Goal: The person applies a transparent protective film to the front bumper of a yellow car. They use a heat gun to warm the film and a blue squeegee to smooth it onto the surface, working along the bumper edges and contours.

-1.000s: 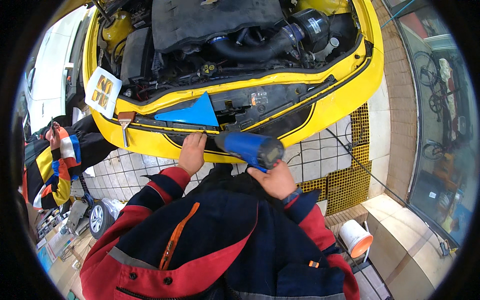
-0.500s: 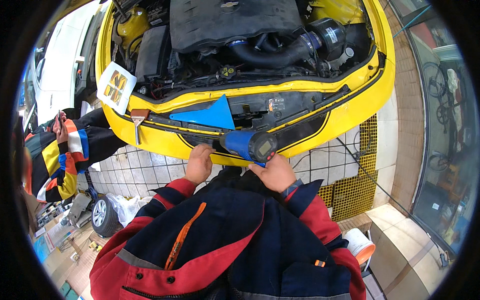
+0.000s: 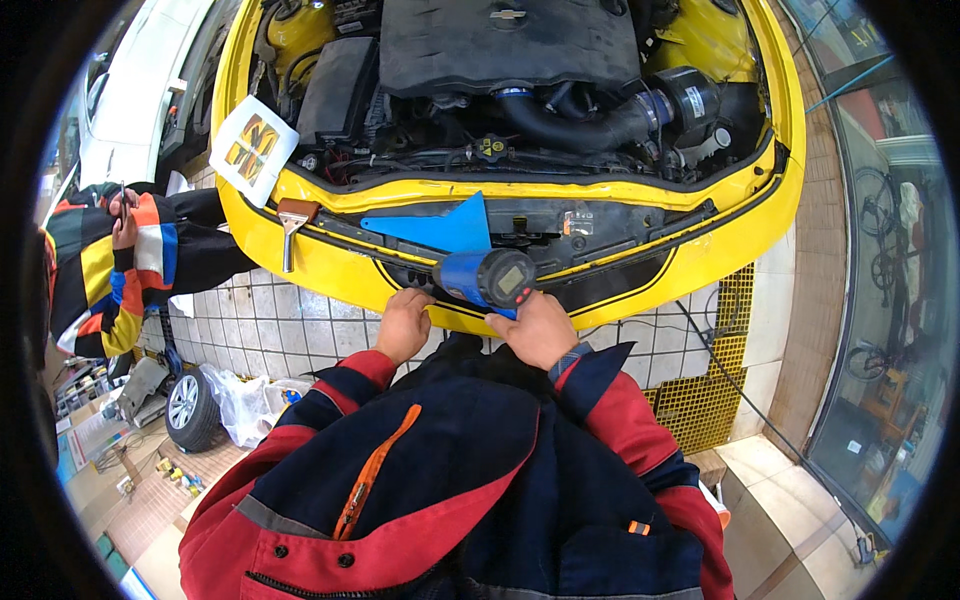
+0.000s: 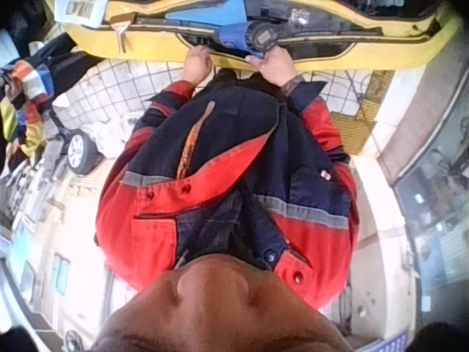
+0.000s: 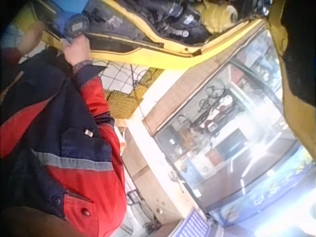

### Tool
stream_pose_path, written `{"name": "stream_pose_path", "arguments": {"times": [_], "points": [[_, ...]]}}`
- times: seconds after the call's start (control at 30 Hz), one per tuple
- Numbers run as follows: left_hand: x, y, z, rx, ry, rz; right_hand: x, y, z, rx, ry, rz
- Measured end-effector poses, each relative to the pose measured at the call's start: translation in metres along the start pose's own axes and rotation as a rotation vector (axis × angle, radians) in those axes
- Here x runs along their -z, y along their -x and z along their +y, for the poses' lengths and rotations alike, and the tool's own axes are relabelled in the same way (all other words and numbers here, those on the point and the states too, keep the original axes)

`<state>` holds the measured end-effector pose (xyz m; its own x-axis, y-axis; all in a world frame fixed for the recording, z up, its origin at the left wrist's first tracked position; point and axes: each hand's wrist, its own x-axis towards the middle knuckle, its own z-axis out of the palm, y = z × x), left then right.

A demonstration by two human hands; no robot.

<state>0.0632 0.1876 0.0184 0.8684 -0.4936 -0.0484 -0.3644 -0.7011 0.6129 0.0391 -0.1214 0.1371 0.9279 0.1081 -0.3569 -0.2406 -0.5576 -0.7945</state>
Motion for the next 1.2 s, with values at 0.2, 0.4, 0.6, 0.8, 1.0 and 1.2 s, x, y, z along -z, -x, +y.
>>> {"name": "stream_pose_path", "arguments": {"times": [0.2,0.4,0.6,0.8,1.0,1.2], "points": [[-0.003,0.008,-0.009,0.118,0.047,0.026,-0.007,-0.007,-0.008,0.060,-0.009,0.019],[-0.015,-0.016,-0.024,0.444,0.285,0.024,0.002,0.009,0.003,-0.023,0.015,-0.001],[-0.020,-0.048,-0.046,0.773,0.646,-0.056,0.015,0.054,0.033,-0.200,-0.273,0.124],[-0.014,-0.067,-0.046,1.205,0.986,-0.271,0.035,0.098,0.025,-0.447,-0.532,0.202],[-0.016,-0.088,-0.043,1.418,1.121,-0.297,0.037,0.111,0.023,-0.347,-0.572,0.300],[-0.019,-0.090,-0.045,1.376,1.127,-0.240,0.039,0.114,0.028,-0.260,-0.545,0.287]]}}
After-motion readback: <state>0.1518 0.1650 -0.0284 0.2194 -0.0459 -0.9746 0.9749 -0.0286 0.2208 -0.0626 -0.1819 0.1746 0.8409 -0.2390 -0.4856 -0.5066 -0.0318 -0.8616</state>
